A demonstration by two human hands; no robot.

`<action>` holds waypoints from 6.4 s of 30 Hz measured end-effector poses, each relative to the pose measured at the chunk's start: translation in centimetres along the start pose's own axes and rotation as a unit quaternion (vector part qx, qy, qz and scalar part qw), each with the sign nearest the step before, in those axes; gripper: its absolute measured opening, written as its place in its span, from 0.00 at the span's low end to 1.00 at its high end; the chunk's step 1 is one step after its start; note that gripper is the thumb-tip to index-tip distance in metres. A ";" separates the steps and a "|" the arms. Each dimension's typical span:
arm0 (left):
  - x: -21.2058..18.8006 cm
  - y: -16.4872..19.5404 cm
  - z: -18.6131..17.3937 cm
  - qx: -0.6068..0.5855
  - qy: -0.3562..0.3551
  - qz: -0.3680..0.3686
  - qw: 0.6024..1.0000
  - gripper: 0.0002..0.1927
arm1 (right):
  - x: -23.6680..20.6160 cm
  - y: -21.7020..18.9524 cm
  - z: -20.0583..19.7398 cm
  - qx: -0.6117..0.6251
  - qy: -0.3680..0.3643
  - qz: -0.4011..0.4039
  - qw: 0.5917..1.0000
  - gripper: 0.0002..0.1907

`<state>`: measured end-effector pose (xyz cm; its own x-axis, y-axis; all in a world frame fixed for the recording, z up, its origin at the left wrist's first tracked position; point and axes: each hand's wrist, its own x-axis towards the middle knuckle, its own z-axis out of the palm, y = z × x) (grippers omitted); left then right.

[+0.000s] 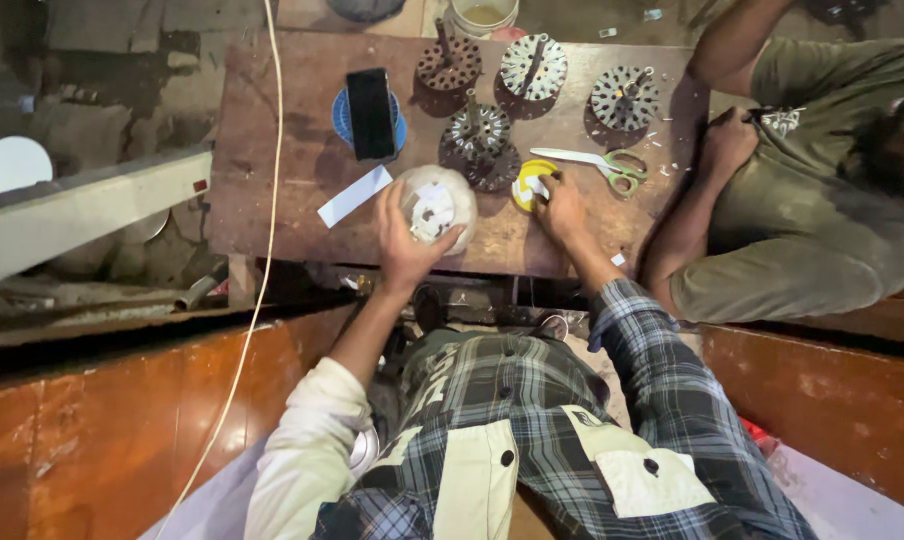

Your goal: The person uses a screwdriver to adjust a circular metal motor stator on a workbench, then pours liquid from a bottle into a container and applies a white substance to the stator with a cloth. Another person sits across the table with bare feet.

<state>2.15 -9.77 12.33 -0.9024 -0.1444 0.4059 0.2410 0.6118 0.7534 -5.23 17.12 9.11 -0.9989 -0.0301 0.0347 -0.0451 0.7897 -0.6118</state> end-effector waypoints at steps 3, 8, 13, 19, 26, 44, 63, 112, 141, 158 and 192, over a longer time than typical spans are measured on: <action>1.1 0.2 0.7 0.054 -0.037 0.013 0.998 0.59 | -0.4 -0.5 -0.1 -0.010 0.004 -0.005 1.000 0.22; 1.2 1.2 0.6 0.101 -0.041 0.038 0.993 0.67 | -1.0 -0.9 -0.8 -0.092 0.063 -0.076 0.991 0.20; -0.4 2.3 -0.4 0.105 -0.054 0.002 0.993 0.70 | -1.1 -0.1 0.7 -0.124 0.093 -0.160 0.975 0.27; -7.0 2.4 -3.1 0.138 0.000 0.001 0.990 0.68 | -1.3 3.8 3.1 -0.157 0.074 -0.196 0.965 0.29; -19.5 1.4 -13.6 0.254 0.167 -0.194 0.933 0.50 | -4.1 5.9 4.2 -0.194 0.046 -0.235 0.951 0.29; -29.9 14.0 -44.5 0.522 0.619 -0.214 0.546 0.52 | -3.8 1.8 4.7 -0.221 0.032 -0.240 0.945 0.28; -31.6 -1.0 -2.3 0.101 -0.172 -0.455 0.868 0.29 | -2.9 7.5 3.0 -0.005 0.098 -0.155 0.983 0.28; -7.3 -11.8 -7.6 0.001 -0.049 -0.011 0.999 0.32 | 0.8 -3.1 5.4 -0.017 0.191 0.025 0.981 0.15; -1.3 1.8 2.6 0.111 -0.214 0.238 0.941 0.56 | -1.6 -6.2 5.2 -0.035 -0.146 -0.219 0.964 0.13; 1.1 -1.1 -0.1 0.097 -0.052 0.162 0.981 0.49 | 4.5 -0.6 -1.6 0.301 -0.051 0.191 0.933 0.11; -10.6 -8.9 -14.1 0.190 0.049 -0.101 0.975 0.28 | 27.5 -18.7 8.9 0.134 0.063 -0.081 0.986 0.09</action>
<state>14.60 -24.66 8.59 -0.8753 -0.3531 0.3304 -0.1039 0.8046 0.5846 -31.93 -3.95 14.43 -0.9703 -0.0524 0.2362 -0.2209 0.5901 -0.7765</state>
